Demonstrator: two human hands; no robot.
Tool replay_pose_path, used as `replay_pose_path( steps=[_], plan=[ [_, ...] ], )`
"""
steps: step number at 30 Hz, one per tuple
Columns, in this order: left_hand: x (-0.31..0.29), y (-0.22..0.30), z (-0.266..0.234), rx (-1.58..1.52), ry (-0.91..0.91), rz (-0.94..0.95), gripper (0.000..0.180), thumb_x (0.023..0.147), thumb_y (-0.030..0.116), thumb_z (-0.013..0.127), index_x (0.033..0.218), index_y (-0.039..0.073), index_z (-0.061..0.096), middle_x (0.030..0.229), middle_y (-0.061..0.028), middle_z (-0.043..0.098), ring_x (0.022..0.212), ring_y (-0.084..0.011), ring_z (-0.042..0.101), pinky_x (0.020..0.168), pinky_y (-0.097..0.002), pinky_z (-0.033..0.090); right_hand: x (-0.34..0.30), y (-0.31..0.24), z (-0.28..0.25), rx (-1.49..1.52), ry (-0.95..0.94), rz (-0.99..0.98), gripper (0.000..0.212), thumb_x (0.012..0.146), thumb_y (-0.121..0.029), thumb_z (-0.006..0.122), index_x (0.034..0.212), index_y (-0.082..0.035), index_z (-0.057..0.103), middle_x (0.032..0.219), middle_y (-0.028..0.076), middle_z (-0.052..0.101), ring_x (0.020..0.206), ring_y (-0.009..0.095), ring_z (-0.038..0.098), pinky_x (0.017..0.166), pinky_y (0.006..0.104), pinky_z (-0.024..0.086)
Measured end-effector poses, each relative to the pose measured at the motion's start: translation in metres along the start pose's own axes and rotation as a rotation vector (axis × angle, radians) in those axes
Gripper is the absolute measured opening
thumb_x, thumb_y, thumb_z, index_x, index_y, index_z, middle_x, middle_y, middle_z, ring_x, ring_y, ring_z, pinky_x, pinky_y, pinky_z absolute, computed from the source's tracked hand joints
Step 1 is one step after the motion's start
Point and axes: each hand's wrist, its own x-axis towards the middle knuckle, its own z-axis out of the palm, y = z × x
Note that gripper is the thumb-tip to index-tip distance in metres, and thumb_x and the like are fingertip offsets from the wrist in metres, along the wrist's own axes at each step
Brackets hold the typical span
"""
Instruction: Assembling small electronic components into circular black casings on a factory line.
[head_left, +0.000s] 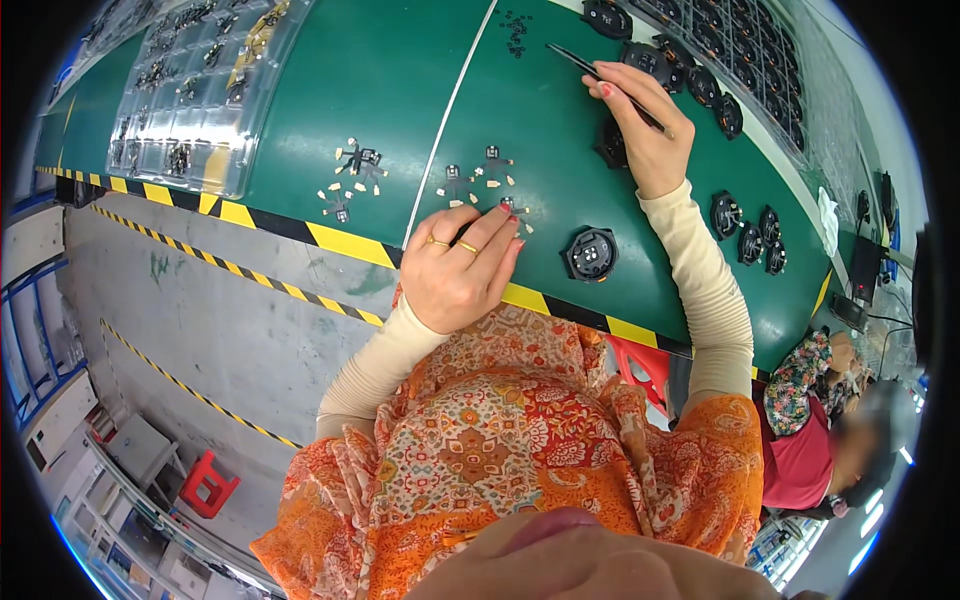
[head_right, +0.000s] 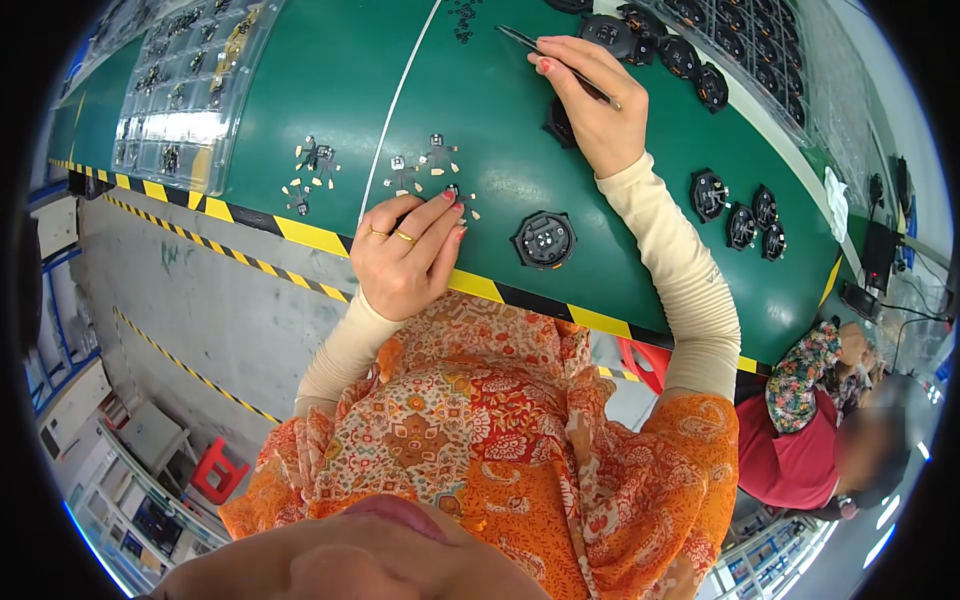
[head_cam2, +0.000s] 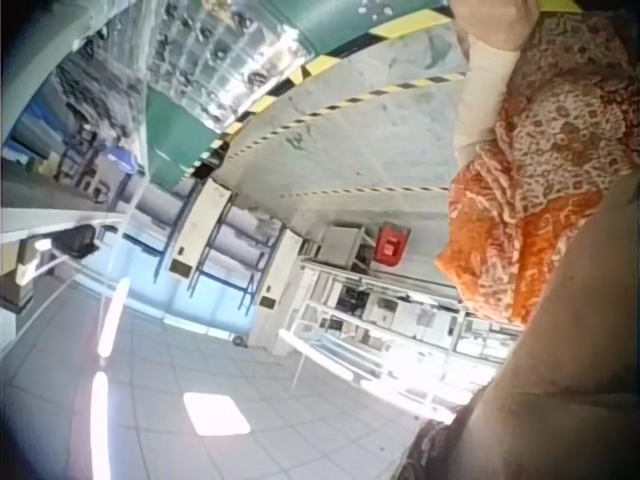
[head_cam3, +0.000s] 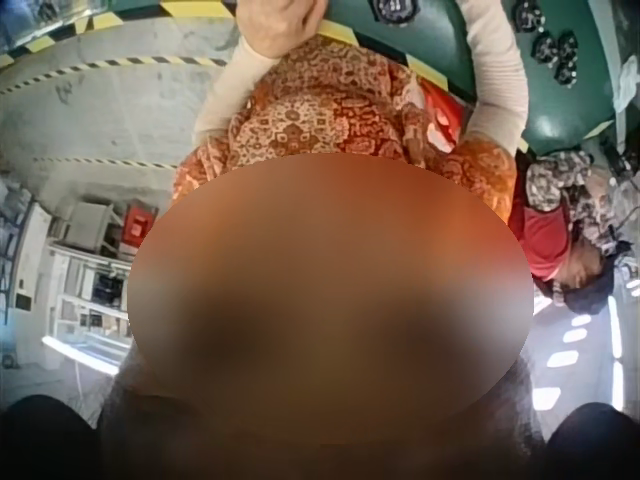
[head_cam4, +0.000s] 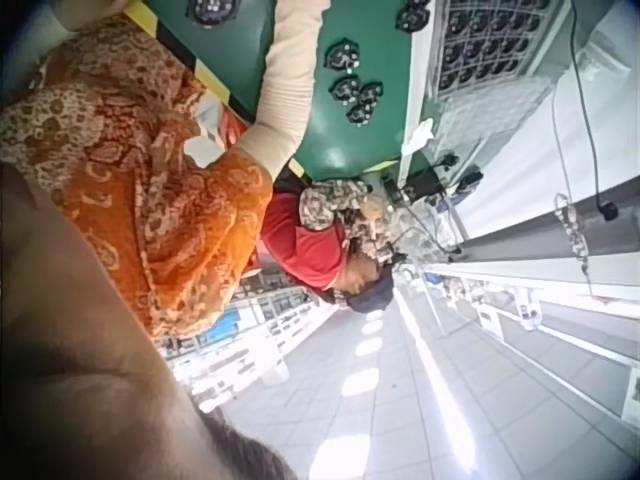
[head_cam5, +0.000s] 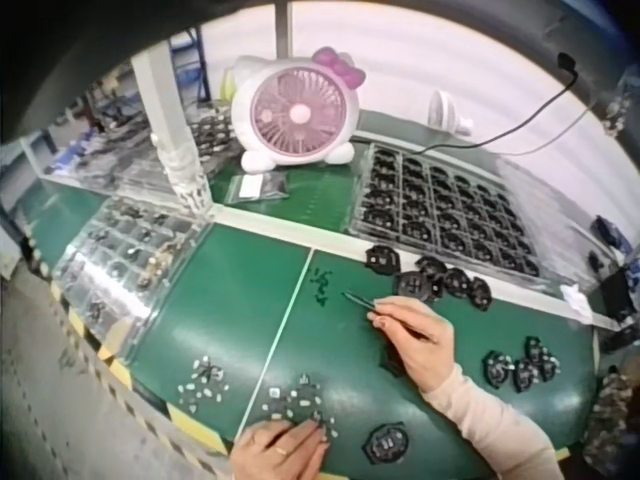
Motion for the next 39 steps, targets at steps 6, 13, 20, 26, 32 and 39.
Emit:
replay_pose_path(
  steps=[6,13,20,26,32,39],
  plan=[
    [0.000,0.000,0.001,-0.004,0.014,0.002,0.020,0.078,0.012,0.074,0.097,0.006,0.074,0.106,-0.0016,0.068,0.094,-0.0207,0.060,0.082,-0.0340,0.050,0.001,-0.004,-0.001,-0.054,-0.065,-0.025,0.020,0.093,0.007,0.060,0.111,0.009,0.068,0.117,0.019,0.066,0.100,0.026,0.069,0.089,0.0332,0.056],
    [-0.003,-0.001,0.003,0.003,0.040,-0.003,0.018,0.078,0.012,0.074,0.096,0.006,0.074,0.106,-0.0011,0.068,0.095,-0.0206,0.060,0.084,-0.0355,0.049,-0.056,-0.048,-0.018,-0.211,-0.429,-0.531,0.030,0.074,0.012,0.068,0.103,0.006,0.070,0.108,0.019,0.069,0.095,0.034,0.071,0.079,0.0383,0.059],
    [-0.001,0.001,0.000,0.049,0.038,0.005,0.017,0.078,0.012,0.074,0.094,0.006,0.074,0.104,-0.0006,0.067,0.096,-0.0207,0.058,0.087,-0.0377,0.046,-0.078,-0.054,-0.022,-0.166,-0.548,-0.491,0.033,0.071,0.009,0.071,0.104,0.005,0.070,0.111,0.019,0.067,0.095,0.035,0.070,0.077,0.0384,0.060],
    [-0.002,-0.001,0.001,-0.001,0.064,-0.010,0.014,0.078,0.011,0.073,0.092,0.007,0.074,0.104,0.0005,0.068,0.095,-0.0200,0.060,0.089,-0.0382,0.046,-0.078,-0.054,-0.018,-0.152,-0.576,-0.502,0.034,0.071,0.009,0.071,0.105,0.007,0.069,0.110,0.019,0.067,0.095,0.036,0.070,0.077,0.0391,0.060],
    [-0.003,-0.002,0.001,-0.015,0.058,-0.027,0.013,0.078,0.011,0.074,0.091,0.007,0.074,0.104,0.0007,0.069,0.095,-0.0198,0.061,0.090,-0.0382,0.046,-0.077,-0.052,-0.015,-0.176,-0.580,-0.500,0.032,0.073,0.006,0.074,0.105,0.005,0.069,0.109,0.016,0.068,0.093,0.032,0.070,0.075,0.0367,0.061],
    [-0.004,-0.001,0.001,0.049,0.055,0.012,0.015,0.077,0.013,0.075,0.092,0.007,0.075,0.107,-0.0001,0.070,0.097,-0.0198,0.061,0.091,-0.0391,0.046,-0.076,-0.054,-0.015,-0.163,-0.578,-0.450,0.032,0.073,0.006,0.074,0.104,0.004,0.069,0.109,0.014,0.068,0.091,0.030,0.070,0.072,0.0352,0.061]
  ],
)
